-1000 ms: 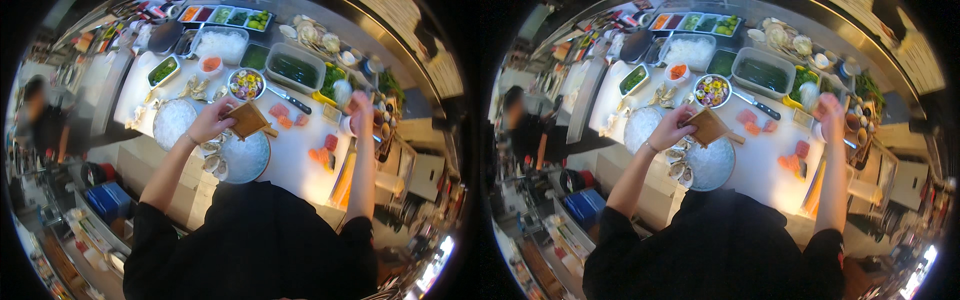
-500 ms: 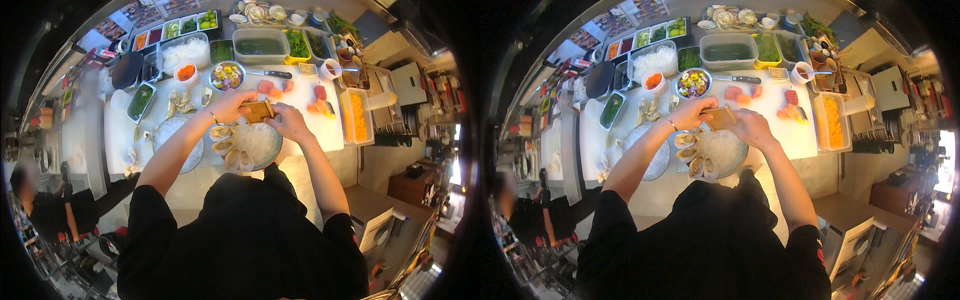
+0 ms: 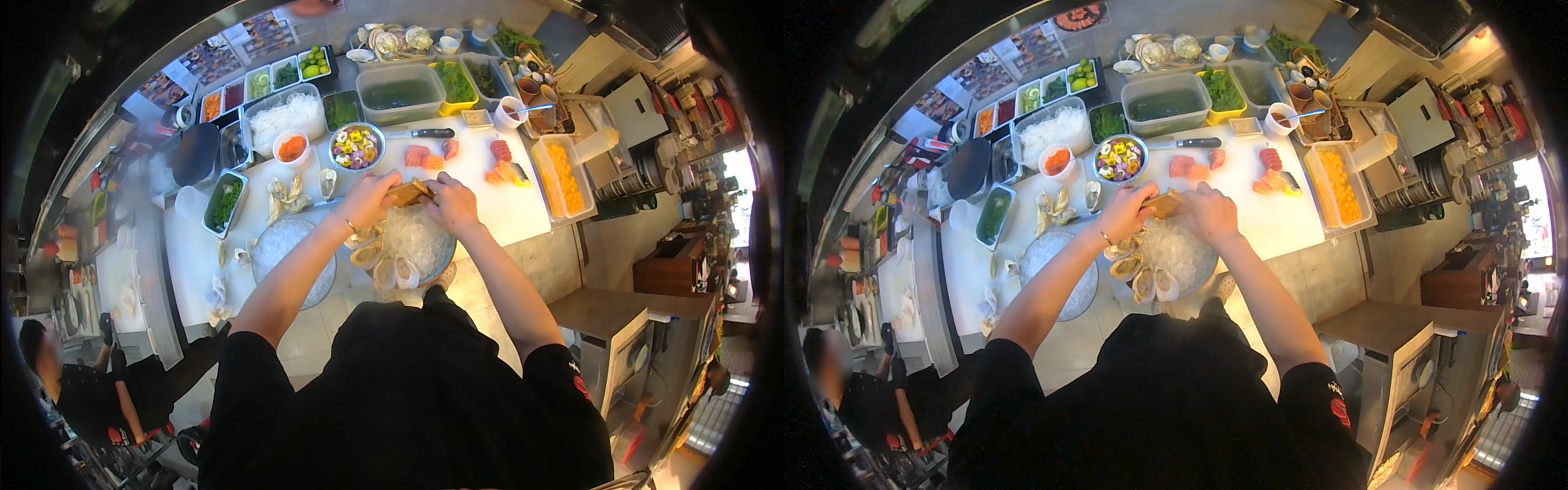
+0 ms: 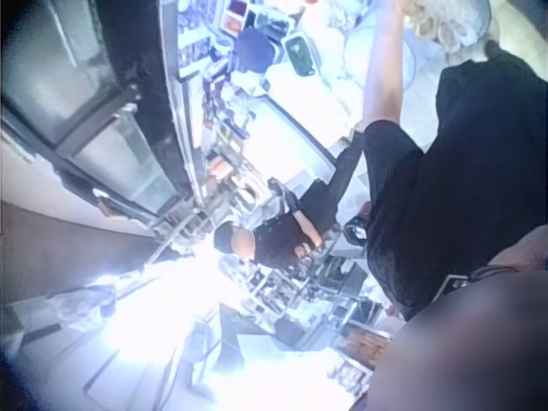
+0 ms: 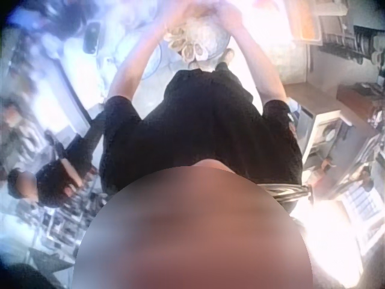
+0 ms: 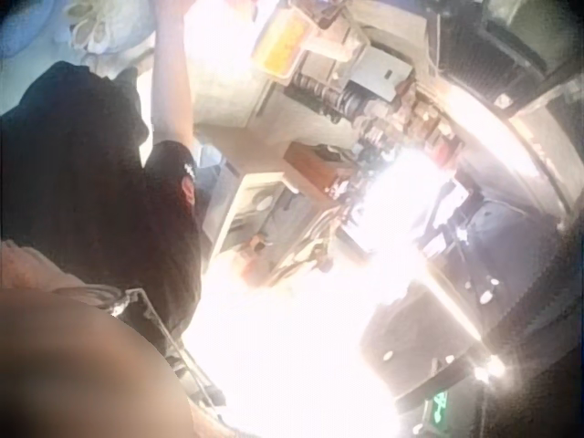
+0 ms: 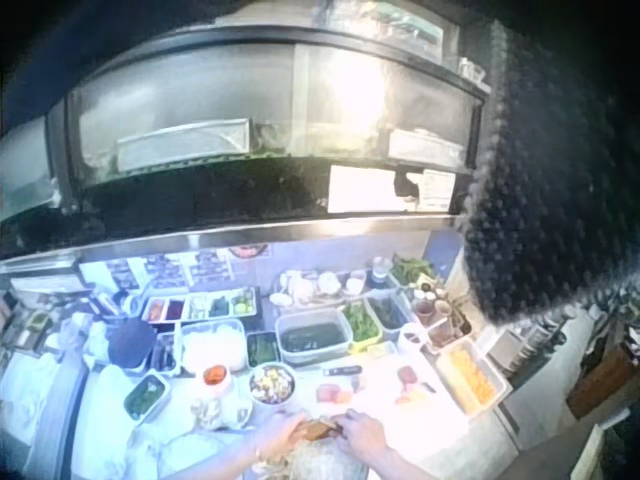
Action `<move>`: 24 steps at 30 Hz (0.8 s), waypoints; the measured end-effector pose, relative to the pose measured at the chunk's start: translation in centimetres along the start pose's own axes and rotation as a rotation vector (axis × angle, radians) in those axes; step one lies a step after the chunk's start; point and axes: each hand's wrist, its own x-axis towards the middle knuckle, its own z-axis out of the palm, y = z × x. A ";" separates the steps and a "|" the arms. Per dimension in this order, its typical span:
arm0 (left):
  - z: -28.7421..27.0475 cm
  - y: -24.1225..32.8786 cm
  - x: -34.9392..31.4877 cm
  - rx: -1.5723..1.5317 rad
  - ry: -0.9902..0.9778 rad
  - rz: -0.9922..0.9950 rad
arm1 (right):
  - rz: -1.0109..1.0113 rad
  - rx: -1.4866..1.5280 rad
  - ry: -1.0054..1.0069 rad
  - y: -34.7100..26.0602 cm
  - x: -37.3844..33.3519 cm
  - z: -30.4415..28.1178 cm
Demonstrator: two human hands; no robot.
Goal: The person assembles a sashimi platter by arranging oysters, sliced fish, and garnishes on a bed of ice. They place shiso leaves and green garnish, add fish roe with tongs, and finish with a red sauce and additional garnish.
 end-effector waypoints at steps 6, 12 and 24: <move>0.1 0.5 0.1 -0.038 -0.074 -0.129 | 0.099 0.108 0.107 0.8 -1.1 -0.7; 0.2 0.5 -0.3 -0.047 -0.053 -0.185 | 0.049 0.348 -0.443 1.9 -5.1 -1.3; -1.3 3.2 -2.2 0.111 0.235 0.010 | 0.629 0.957 -0.161 3.1 -5.1 -2.8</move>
